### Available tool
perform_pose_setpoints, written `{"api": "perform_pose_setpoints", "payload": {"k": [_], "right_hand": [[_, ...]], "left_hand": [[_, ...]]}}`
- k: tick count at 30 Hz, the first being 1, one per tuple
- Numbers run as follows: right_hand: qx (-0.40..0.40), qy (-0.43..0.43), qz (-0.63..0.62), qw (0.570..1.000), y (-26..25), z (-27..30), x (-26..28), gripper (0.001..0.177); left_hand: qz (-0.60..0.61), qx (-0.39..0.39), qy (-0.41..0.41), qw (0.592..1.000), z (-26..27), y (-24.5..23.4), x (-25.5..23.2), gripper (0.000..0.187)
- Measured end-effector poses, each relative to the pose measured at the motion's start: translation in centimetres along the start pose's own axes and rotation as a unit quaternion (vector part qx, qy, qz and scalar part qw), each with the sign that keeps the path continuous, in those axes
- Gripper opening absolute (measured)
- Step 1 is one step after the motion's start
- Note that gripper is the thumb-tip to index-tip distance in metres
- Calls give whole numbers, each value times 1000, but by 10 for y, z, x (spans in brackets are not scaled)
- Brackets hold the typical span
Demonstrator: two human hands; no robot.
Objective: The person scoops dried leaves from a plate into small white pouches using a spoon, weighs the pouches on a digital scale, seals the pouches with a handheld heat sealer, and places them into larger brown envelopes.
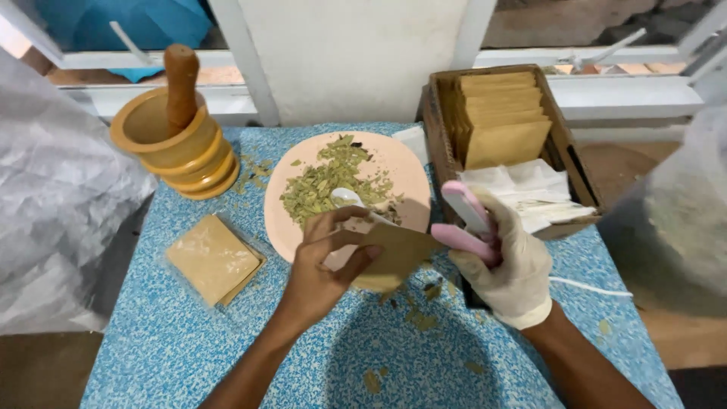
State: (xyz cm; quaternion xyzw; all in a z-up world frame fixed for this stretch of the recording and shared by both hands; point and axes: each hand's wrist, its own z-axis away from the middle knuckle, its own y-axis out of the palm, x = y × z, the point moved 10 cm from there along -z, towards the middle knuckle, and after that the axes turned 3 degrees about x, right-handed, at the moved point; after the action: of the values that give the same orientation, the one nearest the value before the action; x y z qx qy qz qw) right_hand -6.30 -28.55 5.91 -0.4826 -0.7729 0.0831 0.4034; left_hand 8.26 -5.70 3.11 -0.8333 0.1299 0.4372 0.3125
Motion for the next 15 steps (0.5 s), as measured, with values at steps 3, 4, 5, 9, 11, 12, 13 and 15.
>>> {"api": "perform_pose_setpoints", "payload": {"k": [3,4,5,9,11,12,13,15], "right_hand": [[13,21,75,997,-27,0,7,69],[95,95,102,986,-22,0,4,75],[176,168,128,961,-18,5,1,84],[196,120,102,968,-58,24,10,78],[187,134,199,953,-80,60,-31,90],[186,138,202,952,-87,77,-45,90],[190,116,262,939,-93,92,-56,95],[190,85,324,923,-97,101,-72,100]], "left_hand": [[23,-15,-4,1000,-3,-4,-9,10],[12,-8,-22,1000,-3,-3,-7,13],[2,-1,-40,999,-2,-2,-4,18],[6,-10,-36,999,-3,-4,-1,13],[20,-6,-61,998,1,-2,7,15],[23,-2,-60,998,2,0,4,15],[19,-8,-58,998,2,-2,1,15],[13,-23,-51,998,-2,-5,-2,15]]}}
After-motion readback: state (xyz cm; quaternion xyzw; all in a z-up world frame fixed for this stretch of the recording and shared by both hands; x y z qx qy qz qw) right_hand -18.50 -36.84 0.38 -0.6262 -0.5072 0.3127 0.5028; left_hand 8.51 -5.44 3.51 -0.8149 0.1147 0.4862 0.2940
